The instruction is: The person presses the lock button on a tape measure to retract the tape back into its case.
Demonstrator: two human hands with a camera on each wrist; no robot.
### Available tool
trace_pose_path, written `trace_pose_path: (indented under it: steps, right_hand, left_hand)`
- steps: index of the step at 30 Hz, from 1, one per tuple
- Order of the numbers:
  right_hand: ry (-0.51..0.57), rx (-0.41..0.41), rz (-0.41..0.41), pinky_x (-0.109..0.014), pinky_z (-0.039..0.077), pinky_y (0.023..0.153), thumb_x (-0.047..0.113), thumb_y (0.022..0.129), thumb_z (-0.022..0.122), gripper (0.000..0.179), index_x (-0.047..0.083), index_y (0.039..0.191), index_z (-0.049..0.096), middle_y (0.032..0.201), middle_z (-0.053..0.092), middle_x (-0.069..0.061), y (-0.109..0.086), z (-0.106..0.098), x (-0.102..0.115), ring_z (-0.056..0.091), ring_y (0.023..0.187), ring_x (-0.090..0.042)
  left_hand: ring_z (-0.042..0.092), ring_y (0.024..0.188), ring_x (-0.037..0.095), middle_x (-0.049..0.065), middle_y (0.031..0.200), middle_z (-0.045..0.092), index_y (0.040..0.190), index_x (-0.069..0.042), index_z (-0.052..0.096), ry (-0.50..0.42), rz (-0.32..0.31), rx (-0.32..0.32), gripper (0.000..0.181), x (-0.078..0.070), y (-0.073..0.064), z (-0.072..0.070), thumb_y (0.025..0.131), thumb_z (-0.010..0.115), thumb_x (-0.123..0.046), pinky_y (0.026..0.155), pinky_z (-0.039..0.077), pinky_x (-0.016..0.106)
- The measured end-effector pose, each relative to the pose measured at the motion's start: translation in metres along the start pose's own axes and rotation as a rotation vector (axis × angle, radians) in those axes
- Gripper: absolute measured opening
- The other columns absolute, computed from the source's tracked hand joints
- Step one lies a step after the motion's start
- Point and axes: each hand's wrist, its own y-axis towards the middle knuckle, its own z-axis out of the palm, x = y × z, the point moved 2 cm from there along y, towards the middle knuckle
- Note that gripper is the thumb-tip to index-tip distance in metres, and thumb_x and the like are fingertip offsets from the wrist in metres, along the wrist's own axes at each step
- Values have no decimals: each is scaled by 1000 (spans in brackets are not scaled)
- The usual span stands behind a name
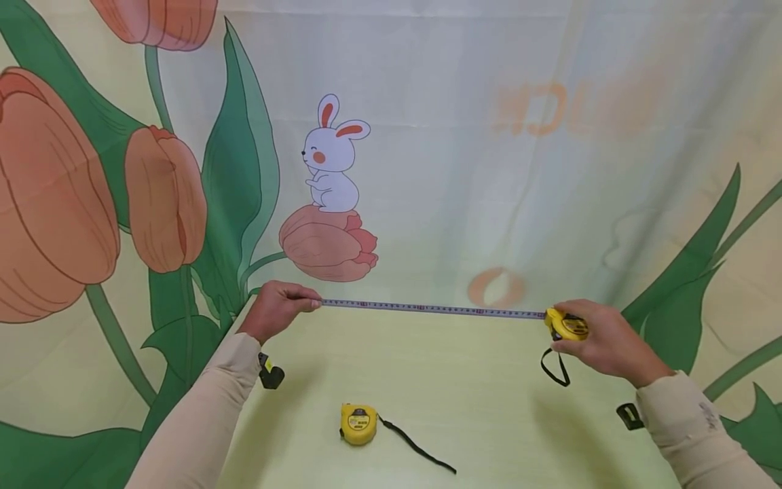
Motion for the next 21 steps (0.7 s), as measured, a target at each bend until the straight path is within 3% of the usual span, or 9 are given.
trace_pose_path:
  steps: [6,21]
  right_hand:
    - [18,9,12,-41,55,79,20,82,80,58,4,132,58,128,63,-17,3,1,3,62,97,-26]
    - [14,-2,8,-41,55,80,21,81,81,57,5,132,59,127,64,-16,2,3,6,62,97,-26]
  left_hand:
    - [65,97,24,7,104,76,104,-16,78,25,-21,9,18,0,-1,3,92,71,-26,95,54,47]
    - [66,96,24,7,103,76,104,-16,78,29,3,16,17,-4,-2,6,91,71,-26,94,55,47]
